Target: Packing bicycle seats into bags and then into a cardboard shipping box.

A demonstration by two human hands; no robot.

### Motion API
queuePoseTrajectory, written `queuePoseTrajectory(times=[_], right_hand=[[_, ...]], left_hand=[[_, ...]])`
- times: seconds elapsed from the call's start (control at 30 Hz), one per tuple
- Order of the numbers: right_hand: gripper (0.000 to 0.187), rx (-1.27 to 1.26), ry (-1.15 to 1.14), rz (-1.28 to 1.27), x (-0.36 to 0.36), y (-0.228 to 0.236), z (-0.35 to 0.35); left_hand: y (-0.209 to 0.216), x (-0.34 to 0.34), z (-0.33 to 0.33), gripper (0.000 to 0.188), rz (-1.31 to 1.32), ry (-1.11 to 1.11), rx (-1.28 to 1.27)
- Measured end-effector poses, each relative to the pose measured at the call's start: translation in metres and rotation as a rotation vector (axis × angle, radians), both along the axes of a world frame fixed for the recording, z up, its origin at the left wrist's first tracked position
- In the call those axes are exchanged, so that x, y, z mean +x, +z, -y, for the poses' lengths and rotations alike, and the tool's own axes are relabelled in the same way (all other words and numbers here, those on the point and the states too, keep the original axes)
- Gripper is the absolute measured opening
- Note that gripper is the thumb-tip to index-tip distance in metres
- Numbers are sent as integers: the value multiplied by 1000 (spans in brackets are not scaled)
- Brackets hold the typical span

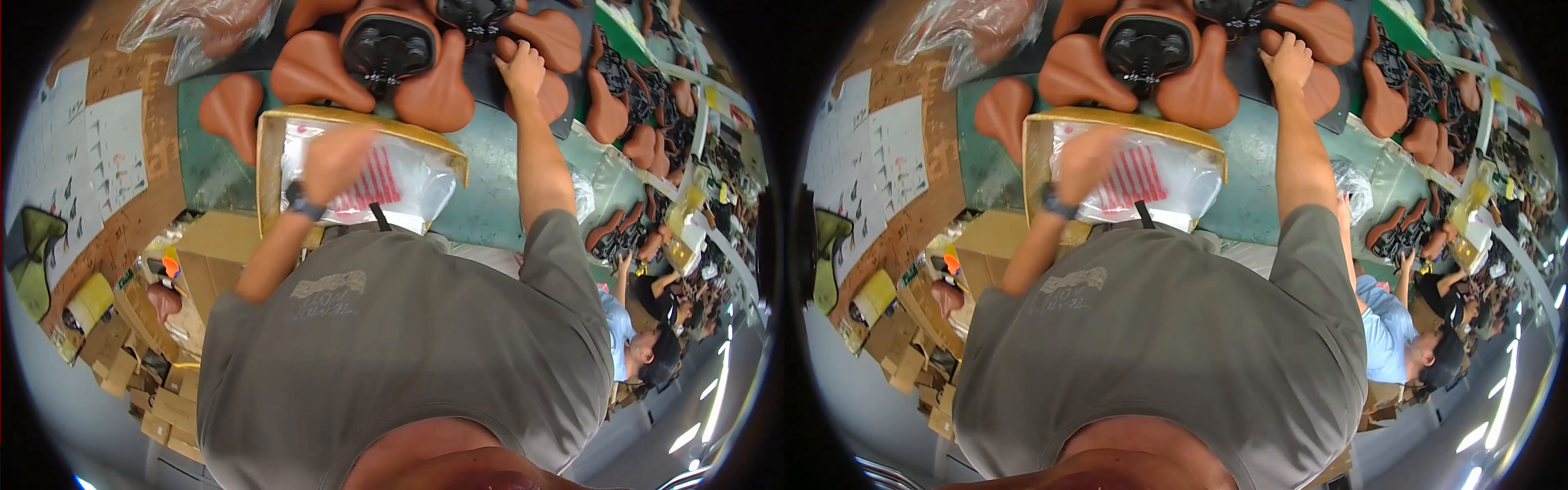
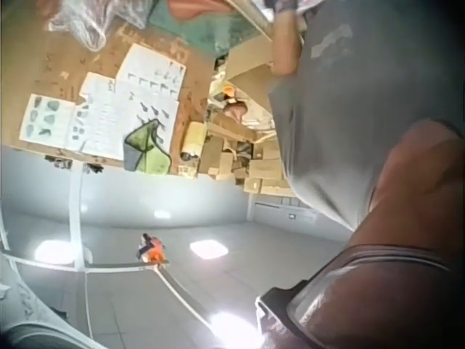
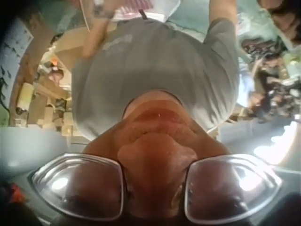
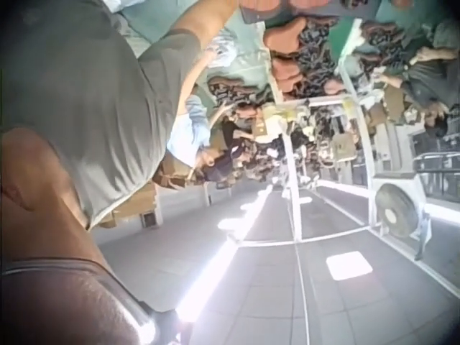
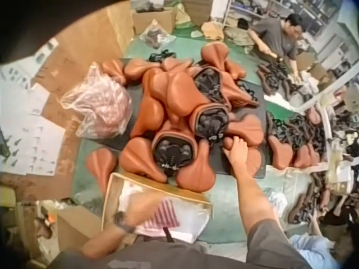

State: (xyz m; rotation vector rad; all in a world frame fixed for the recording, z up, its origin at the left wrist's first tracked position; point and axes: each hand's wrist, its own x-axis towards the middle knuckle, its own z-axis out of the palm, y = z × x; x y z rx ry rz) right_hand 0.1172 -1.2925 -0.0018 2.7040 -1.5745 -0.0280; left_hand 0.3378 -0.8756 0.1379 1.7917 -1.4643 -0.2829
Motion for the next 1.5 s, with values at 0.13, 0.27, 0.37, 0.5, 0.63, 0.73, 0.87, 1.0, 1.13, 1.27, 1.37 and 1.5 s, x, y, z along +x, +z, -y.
queuePoseTrajectory(times=[0.13, 0.27, 0.37, 0.5, 0.63, 0.73, 0.87, 1.0, 1.13, 1.27, 1.37, 1.5], right_hand=[[67, -137, 72, 488, -29, 41, -78], [58, 78, -294, 708, -131, 83, -238], [59, 121, -392, 509, -237, 77, -367], [54, 687, -983, 820, -298, 72, -491], [49, 1490, -1447, 1025, -296, 112, -491], [43, 1192, -683, 840, -276, 134, -490], [46, 1260, -392, 1265, -206, 193, -474], [54, 1474, -118, 1208, -122, 249, -464], [55, 1747, -3, 1040, -56, 265, -490], [45, 1898, -96, 732, -20, 251, -524], [43, 1950, -232, 827, -22, 231, -534], [49, 2248, -569, 1100, -40, 216, -532]], left_hand=[[-103, -119, 10, 21, -223, -206, 470], [-162, -166, -9, 21, -154, 33, 449], [-190, -169, -26, 21, -170, 11, 402], [-201, -169, -44, 21, -325, 39, 338], [-135, -146, -85, 27, -1315, 161, 439], [-110, -134, -130, 33, -1615, 281, 174], [-15, -98, -188, 35, -998, 235, 429], [2, -101, -247, 25, -153, 410, -114], [52, -117, -284, 19, -709, 395, -23], [52, -130, -302, 20, -743, 176, 65], [61, -143, -332, 19, -1517, 323, -109], [78, -137, -352, 28, -1875, 266, -282]])
